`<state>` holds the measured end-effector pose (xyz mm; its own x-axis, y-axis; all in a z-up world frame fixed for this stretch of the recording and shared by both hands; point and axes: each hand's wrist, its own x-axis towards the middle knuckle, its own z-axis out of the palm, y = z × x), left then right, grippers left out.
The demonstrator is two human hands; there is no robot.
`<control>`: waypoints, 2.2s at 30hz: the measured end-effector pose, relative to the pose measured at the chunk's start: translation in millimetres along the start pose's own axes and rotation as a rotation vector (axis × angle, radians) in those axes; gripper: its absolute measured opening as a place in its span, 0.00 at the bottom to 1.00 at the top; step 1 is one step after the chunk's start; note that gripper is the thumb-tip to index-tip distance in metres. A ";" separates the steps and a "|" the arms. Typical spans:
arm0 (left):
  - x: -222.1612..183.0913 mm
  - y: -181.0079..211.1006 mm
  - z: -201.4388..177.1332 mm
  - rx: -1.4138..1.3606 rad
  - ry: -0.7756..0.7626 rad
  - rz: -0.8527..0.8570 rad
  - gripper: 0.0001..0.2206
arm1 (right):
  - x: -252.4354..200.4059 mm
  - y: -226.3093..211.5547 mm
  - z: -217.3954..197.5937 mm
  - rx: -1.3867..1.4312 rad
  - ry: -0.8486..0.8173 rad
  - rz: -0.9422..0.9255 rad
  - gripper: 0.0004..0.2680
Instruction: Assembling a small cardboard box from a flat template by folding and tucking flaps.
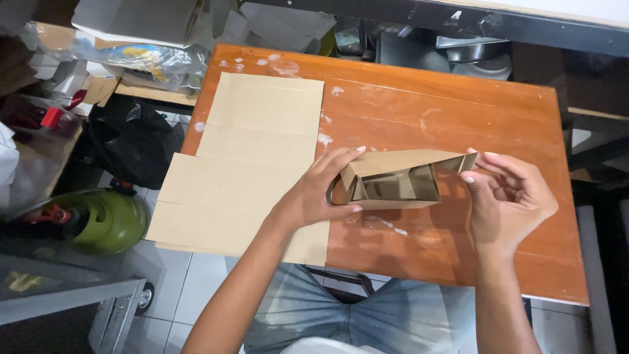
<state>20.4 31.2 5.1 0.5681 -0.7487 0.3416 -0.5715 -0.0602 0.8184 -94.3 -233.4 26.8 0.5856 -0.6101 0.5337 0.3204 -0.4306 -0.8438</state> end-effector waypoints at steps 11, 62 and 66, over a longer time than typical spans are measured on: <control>-1.0 -16.3 5.1 -0.010 0.011 0.057 0.37 | 17.1 -26.9 -4.9 -0.312 -0.382 -0.197 0.12; -0.1 -14.5 9.8 -0.157 -0.006 -0.076 0.37 | -37.2 -12.0 53.0 -0.514 -0.586 -0.906 0.11; 1.2 -14.7 9.7 -0.119 -0.009 -0.118 0.38 | -34.3 -0.5 -5.3 -0.364 -0.522 -0.226 0.26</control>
<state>23.7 24.8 -11.0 0.6213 -0.7472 0.2362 -0.4264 -0.0695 0.9018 -118.5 -215.7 9.2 0.8457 -0.1167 0.5207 0.2598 -0.7623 -0.5927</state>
